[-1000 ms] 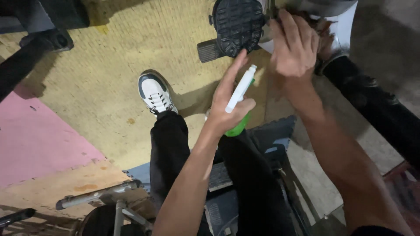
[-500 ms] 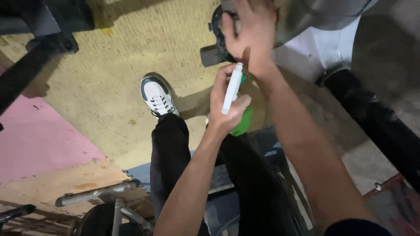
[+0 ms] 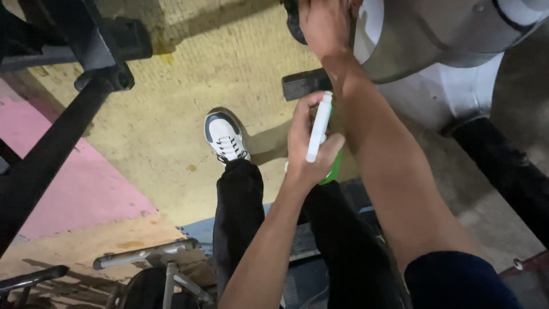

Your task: Wiping down cardio equipment such as a stationary bike and elliptical machine with a spray bottle and cloth.

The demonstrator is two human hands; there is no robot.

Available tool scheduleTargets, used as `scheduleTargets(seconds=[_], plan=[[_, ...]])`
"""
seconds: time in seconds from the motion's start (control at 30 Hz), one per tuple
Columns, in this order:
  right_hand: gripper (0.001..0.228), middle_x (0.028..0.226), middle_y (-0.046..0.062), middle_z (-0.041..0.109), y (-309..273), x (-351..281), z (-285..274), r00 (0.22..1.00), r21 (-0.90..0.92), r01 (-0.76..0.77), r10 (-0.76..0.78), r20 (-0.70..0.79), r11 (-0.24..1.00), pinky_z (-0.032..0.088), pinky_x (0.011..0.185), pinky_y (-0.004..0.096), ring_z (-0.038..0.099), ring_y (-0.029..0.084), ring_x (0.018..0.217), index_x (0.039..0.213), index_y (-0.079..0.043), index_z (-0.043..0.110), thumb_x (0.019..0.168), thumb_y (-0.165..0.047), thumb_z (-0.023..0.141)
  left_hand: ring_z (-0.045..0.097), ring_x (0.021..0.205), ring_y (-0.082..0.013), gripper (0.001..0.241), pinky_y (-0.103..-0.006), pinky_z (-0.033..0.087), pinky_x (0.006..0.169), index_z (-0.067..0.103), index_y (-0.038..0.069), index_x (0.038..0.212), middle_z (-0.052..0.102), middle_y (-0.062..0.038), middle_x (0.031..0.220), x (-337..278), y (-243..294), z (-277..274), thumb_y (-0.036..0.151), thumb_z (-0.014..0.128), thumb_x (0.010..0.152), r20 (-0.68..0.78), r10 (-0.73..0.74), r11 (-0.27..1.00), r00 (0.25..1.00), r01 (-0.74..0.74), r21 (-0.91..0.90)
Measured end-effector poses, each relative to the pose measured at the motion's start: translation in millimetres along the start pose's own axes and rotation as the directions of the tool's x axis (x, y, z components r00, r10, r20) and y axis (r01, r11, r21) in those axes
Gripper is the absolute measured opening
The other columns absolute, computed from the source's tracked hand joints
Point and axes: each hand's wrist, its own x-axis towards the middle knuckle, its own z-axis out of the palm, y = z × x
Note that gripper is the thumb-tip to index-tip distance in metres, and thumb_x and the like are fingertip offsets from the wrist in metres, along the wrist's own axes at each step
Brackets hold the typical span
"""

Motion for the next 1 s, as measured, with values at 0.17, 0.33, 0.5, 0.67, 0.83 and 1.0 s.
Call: scheduleTargets(seconds=[0.17,0.33,0.5,0.67,0.83,1.0], plan=[[0.020,0.099,0.021,0.064,-23,14,18,0.990,-0.034,-0.016,0.021,0.139,0.999,0.042,0.082,0.057,0.058,0.042,0.095,0.104,-0.005,0.069,0.107,-0.023,0.062,0.055,0.079,-0.0141,0.064,-0.0295,0.051,0.071,0.054,0.009,0.138,0.054,-0.005,0.093,7,27,-3,0.001,0.068,0.077,-0.005,-0.159,0.982,0.987,0.158,0.106],[0.018,0.109,0.021,0.062,-12,11,15,0.965,-0.078,-0.006,0.026,0.260,0.997,0.041,0.089,0.057,0.055,0.042,0.105,0.110,-0.004,0.067,0.108,-0.019,0.058,0.062,0.097,-0.0232,0.059,-0.0336,0.053,0.086,0.058,0.006,0.133,0.059,-0.010,0.113,16,32,-7,0.002,0.067,0.075,-0.013,0.059,0.962,0.998,-0.053,0.269],[0.017,0.118,0.021,0.060,18,-5,6,0.924,-0.120,0.005,0.041,0.379,0.993,0.040,0.097,0.057,0.053,0.042,0.115,0.116,-0.002,0.065,0.109,-0.015,0.054,0.068,0.114,-0.0282,0.053,-0.0361,0.055,0.103,0.064,0.004,0.132,0.067,-0.014,0.122,21,39,-9,0.003,0.063,0.079,-0.025,0.052,0.963,0.998,-0.043,0.267],[0.019,0.128,0.022,0.058,85,-34,-25,0.867,-0.196,0.016,0.084,0.491,0.980,0.039,0.104,0.058,0.050,0.042,0.125,0.122,-0.001,0.062,0.111,-0.010,0.051,0.065,0.132,-0.0265,0.058,-0.0332,0.049,0.117,0.062,0.004,0.141,0.067,-0.015,0.140,21,25,-8,-0.002,0.060,0.083,0.014,0.199,0.972,0.980,-0.200,0.124],[0.024,0.138,0.023,0.054,118,-70,-96,0.866,-0.323,0.094,0.083,0.493,0.942,0.034,0.112,0.058,0.045,0.042,0.134,0.129,-0.001,0.059,0.108,-0.008,0.050,0.066,0.127,-0.0242,0.057,-0.0325,0.050,0.115,0.062,0.004,0.140,0.068,-0.014,0.136,16,33,-9,-0.003,0.059,0.083,0.032,0.174,0.974,0.984,-0.177,0.143],[0.051,0.153,0.025,0.044,-11,-13,-181,0.962,-0.664,0.231,-0.068,0.263,0.711,0.018,0.125,0.060,0.032,0.043,0.147,0.146,-0.003,0.050,0.095,-0.008,0.056,0.067,0.129,-0.0237,0.059,-0.0315,0.052,0.111,0.062,0.005,0.139,0.068,-0.013,0.138,10,34,-9,-0.003,0.061,0.081,0.069,0.179,0.971,0.981,-0.188,0.149]])
